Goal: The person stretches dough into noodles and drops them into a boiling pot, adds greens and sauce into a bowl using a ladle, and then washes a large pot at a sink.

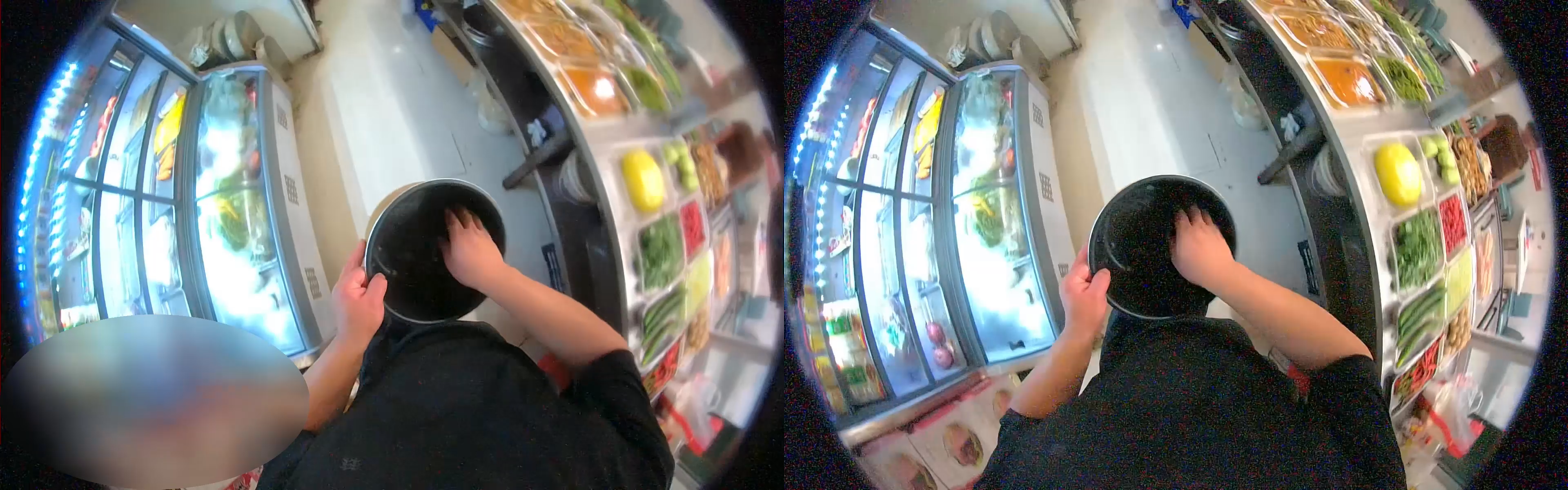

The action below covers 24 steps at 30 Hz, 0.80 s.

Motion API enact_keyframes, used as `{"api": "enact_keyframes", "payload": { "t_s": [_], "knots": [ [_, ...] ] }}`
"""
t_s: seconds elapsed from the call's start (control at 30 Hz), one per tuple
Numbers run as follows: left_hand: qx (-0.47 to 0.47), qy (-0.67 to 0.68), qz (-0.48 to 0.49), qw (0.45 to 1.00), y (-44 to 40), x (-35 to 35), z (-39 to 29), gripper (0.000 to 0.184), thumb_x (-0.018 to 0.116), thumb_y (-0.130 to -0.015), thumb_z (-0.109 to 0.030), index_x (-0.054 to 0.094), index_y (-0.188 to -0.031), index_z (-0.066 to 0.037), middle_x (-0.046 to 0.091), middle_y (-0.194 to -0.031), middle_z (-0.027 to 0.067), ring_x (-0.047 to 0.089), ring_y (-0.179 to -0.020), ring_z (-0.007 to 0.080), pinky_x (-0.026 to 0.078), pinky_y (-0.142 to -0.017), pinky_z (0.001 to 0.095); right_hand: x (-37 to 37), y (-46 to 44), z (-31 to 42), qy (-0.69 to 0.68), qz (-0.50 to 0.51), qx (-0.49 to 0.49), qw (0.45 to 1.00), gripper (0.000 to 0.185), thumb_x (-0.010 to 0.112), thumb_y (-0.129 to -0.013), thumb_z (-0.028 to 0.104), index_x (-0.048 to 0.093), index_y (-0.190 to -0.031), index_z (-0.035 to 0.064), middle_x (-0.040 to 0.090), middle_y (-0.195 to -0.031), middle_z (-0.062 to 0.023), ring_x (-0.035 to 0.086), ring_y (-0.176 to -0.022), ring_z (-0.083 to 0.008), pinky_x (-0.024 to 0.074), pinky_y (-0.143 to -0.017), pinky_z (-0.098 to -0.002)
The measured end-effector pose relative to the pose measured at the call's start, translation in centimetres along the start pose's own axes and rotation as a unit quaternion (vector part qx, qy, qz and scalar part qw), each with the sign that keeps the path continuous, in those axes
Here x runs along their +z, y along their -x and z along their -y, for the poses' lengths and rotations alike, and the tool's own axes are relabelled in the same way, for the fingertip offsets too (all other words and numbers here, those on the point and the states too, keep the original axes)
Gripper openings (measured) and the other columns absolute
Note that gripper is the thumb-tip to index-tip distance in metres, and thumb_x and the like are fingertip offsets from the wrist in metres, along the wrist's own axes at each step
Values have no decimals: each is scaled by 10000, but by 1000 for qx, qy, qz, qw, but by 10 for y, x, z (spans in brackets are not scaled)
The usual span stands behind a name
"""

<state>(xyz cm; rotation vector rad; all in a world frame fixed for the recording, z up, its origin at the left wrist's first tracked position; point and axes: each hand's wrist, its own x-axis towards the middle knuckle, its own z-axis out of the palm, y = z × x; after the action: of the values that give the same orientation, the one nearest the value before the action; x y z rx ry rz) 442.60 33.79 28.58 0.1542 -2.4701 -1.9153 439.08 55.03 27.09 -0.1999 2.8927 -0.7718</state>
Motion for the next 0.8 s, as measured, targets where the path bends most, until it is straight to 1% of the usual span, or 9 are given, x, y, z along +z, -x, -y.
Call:
{"api": "enact_keyframes", "payload": {
  "t_s": [0.2, 0.27, 0.3, 0.43, 0.53, 0.57, 0.63, 0.73, 0.8],
  "knots": [
    [12, -51, 52, 997, -203, 36, -26, 266, 562, -719, -36, 376, -542, 33, 487, -1270, 225, 557, -644, 141, 417, -536, 271, 16, -224, -18, 168, -80, -25, 982, 600, 564, -792, 224, 372, -1277, -73, 300, -1376, -255, 210, -1321, -395, 168, -1098, -460],
    [19, -42, 79, 996, -287, 44, -43, 240, 557, -723, -35, 408, -548, 35, 484, -1283, 210, 544, -634, 115, 410, -529, 251, -37, -294, -5, 103, 98, -96, 985, 572, 436, -827, 112, 280, -1364, -12, 186, -1441, -237, 144, -1350, -387, 166, -1101, -447],
    [44, -26, 78, 996, -330, 50, -54, 214, 553, -724, -32, 437, -561, 42, 475, -1297, 202, 540, -638, 109, 412, -534, 248, -53, -325, -8, 107, 72, -179, 975, 532, 453, -818, 111, 351, -1329, 3, 323, -1379, -235, 298, -1294, -377, 271, -1060, -427],
    [40, 17, 113, 993, -480, 68, -80, 164, 547, -725, -24, 497, -592, 58, 452, -1323, 198, 541, -660, 98, 418, -547, 243, -91, -443, -34, -44, 166, -138, 975, 370, 449, -845, 116, 490, -1189, -13, 549, -1131, -243, 583, -979, -368, 457, -872, -408],
    [51, 22, 125, 991, -588, 91, -81, 166, 543, -725, -20, 498, -583, 55, 463, -1308, 211, 540, -674, 91, 421, -555, 245, -136, -546, -62, 52, 228, -179, 956, 377, 447, -841, 101, 486, -1201, -4, 526, -1174, -241, 553, -1036, -366, 447, -886, -416],
    [49, 19, 128, 990, -625, 99, -77, 166, 543, -725, -20, 498, -583, 55, 463, -1308, 211, 540, -674, 91, 421, -555, 245, -153, -580, -65, 55, 151, -72, 984, 390, 468, -821, 109, 492, -1189, -18, 492, -1220, -241, 487, -1133, -365, 436, -906, -422],
    [63, 23, 137, 988, -707, 118, -71, 181, 549, -720, -25, 487, -566, 47, 475, -1292, 217, 577, -719, 109, 427, -564, 252, -152, -661, -103, 111, 72, -82, 988, 403, 529, -796, 176, 520, -1154, -10, 428, -1281, -247, 426, -1194, -356, 417, -932, -419],
    [89, 22, 111, 990, -828, 141, -81, 209, 557, -713, -35, 461, -544, 40, 482, -1270, 240, 622, -787, 159, 440, -579, 265, -167, -777, -135, 174, -19, -141, 974, 447, 557, -782, 215, 529, -1168, -9, 302, -1392, -231, 304, -1301, -331, 381, -982, -415],
    [77, -24, 79, 994, -902, 145, -105, 226, 567, -710, -42, 446, -535, 37, 475, -1260, 266, 630, -879, 212, 458, -626, 283, -189, -848, -135, 161, 73, -243, 954, 433, 503, -811, 182, 515, -1200, -8, 308, -1395, -221, 302, -1306, -327, 360, -1002, -409]
  ]
}}
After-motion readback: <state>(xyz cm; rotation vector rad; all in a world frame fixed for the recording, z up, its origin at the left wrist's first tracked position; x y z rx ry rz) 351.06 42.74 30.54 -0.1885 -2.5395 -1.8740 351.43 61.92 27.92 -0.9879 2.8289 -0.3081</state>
